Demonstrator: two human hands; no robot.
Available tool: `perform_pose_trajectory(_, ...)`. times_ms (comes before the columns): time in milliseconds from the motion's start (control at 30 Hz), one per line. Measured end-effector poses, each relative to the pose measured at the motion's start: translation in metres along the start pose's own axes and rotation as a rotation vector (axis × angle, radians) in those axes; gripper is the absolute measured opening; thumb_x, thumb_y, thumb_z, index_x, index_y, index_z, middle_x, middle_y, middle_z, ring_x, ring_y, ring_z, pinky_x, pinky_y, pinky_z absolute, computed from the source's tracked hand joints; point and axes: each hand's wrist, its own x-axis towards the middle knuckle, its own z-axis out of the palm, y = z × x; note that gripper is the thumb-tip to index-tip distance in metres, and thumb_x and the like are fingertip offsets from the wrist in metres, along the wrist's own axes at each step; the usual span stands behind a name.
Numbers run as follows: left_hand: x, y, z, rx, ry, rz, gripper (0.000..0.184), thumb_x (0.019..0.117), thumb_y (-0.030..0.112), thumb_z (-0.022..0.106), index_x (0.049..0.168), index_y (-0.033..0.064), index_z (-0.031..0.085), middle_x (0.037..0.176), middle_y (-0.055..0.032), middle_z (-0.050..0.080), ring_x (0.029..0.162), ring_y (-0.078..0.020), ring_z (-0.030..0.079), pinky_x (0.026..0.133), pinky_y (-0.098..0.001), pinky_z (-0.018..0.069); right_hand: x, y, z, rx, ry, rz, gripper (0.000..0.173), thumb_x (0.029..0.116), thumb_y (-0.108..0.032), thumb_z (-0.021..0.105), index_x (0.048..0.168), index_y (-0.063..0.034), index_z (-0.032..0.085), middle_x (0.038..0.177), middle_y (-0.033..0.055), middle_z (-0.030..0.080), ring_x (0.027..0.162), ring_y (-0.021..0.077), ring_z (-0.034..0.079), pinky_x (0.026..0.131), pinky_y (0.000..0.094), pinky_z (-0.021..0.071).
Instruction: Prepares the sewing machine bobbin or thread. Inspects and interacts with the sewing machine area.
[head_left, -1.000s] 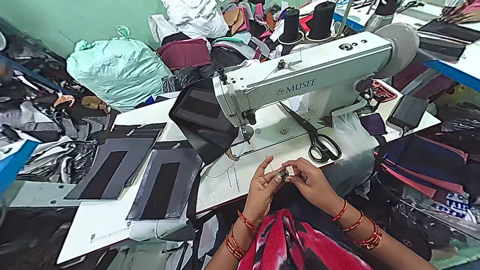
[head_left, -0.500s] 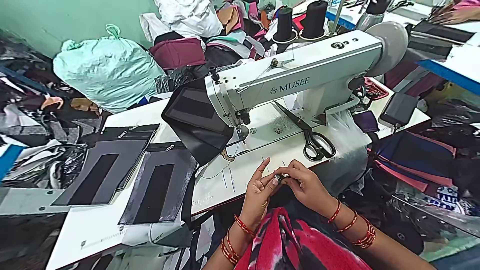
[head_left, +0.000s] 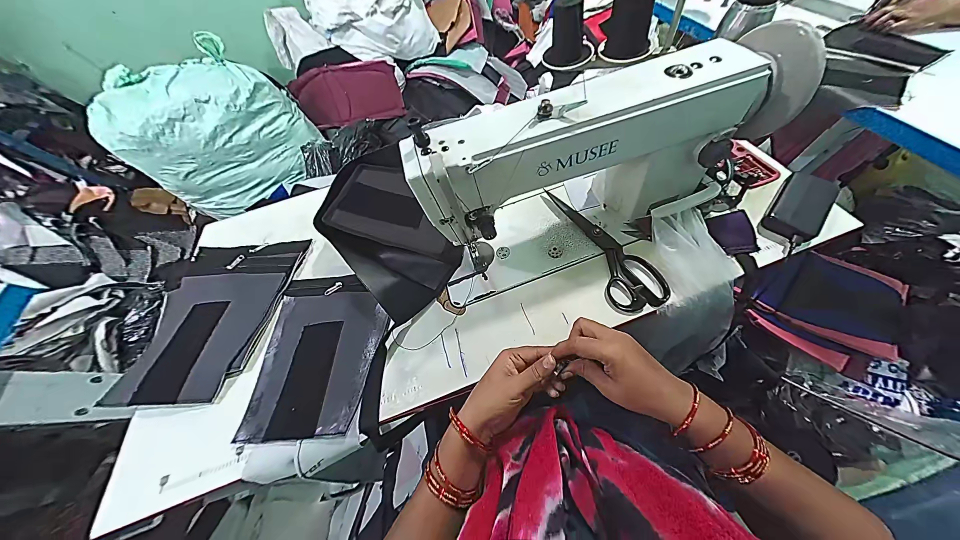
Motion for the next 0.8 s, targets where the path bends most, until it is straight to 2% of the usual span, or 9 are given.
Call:
perform_pose_trajectory(133,-0.002,-0.004,0.000,-0.046,0.008,-0.016,0.020,0.1017,0.017,0.061,0.112,0.0067,0.075,0.099,0.0017,0.076,0.082,-0.0050,0.071,0.077,-0.0234,0.0591,0.000,-0.001,-0.008,-0.017,-0.054,-0.027,0.026,0.0980,-0.017,0.063,0.120,-0.0060,0.070,0.093,0.0087,0.065,0.085,0.0144,0.063,0.080,0.0242,0.0536)
perform_pose_trajectory(200,-0.002,-0.005,0.000,-0.058,0.015,-0.024,0.020,0.1013,0.017,0.061,0.112,0.0061,0.075,0.099,0.0013,0.076,0.083,-0.0055,0.071,0.078,-0.0236,0.0591,0.000,-0.001,-0.013,-0.020,-0.060,-0.055,0.022,0.0995,-0.014,0.060,0.116,-0.0039,0.069,0.094,0.0093,0.065,0.085,0.0140,0.062,0.080,0.0227,0.0530)
perform_pose_trajectory(300,-0.003,-0.004,0.000,-0.060,0.007,-0.031,0.020,0.1016,0.015,0.060,0.114,0.0062,0.074,0.102,0.0012,0.076,0.085,-0.0061,0.071,0.079,-0.0237,0.0591,-0.001,0.001,-0.015,-0.059,-0.032,-0.110,0.017,0.1000,-0.011,0.057,0.103,-0.0032,0.072,0.094,0.0102,0.067,0.092,0.0154,0.064,0.086,0.0222,0.0527)
perform_pose_trajectory(367,-0.003,-0.005,0.001,-0.060,0.001,-0.023,0.021,0.1015,0.015,0.059,0.114,0.0059,0.073,0.102,0.0008,0.076,0.085,-0.0065,0.071,0.080,-0.0242,0.0592,0.000,0.002,-0.014,-0.082,-0.009,-0.137,0.017,0.0993,-0.011,0.057,0.099,-0.0033,0.072,0.093,0.0102,0.067,0.091,0.0155,0.064,0.085,0.0215,0.0523)
perform_pose_trajectory(633,-0.003,-0.006,0.006,-0.053,-0.006,-0.011,0.017,0.0993,0.012,0.063,0.111,0.0077,0.074,0.099,0.0020,0.077,0.086,-0.0073,0.072,0.082,-0.0260,0.0601,0.004,0.000,-0.010,-0.129,0.014,-0.180,0.016,0.0996,-0.011,0.058,0.099,-0.0036,0.072,0.092,0.0106,0.067,0.089,0.0168,0.065,0.082,0.0225,0.0529)
perform_pose_trajectory(800,-0.003,-0.010,0.007,0.044,0.077,0.036,0.020,0.0961,0.005,0.065,0.115,0.0017,0.069,0.097,0.0001,0.075,0.085,-0.0097,0.072,0.081,-0.0286,0.0611,0.006,-0.001,-0.009,-0.216,0.045,-0.227,0.017,0.1003,-0.012,0.056,0.097,-0.0048,0.072,0.088,0.0091,0.068,0.085,0.0189,0.066,0.074,0.0262,0.0537)
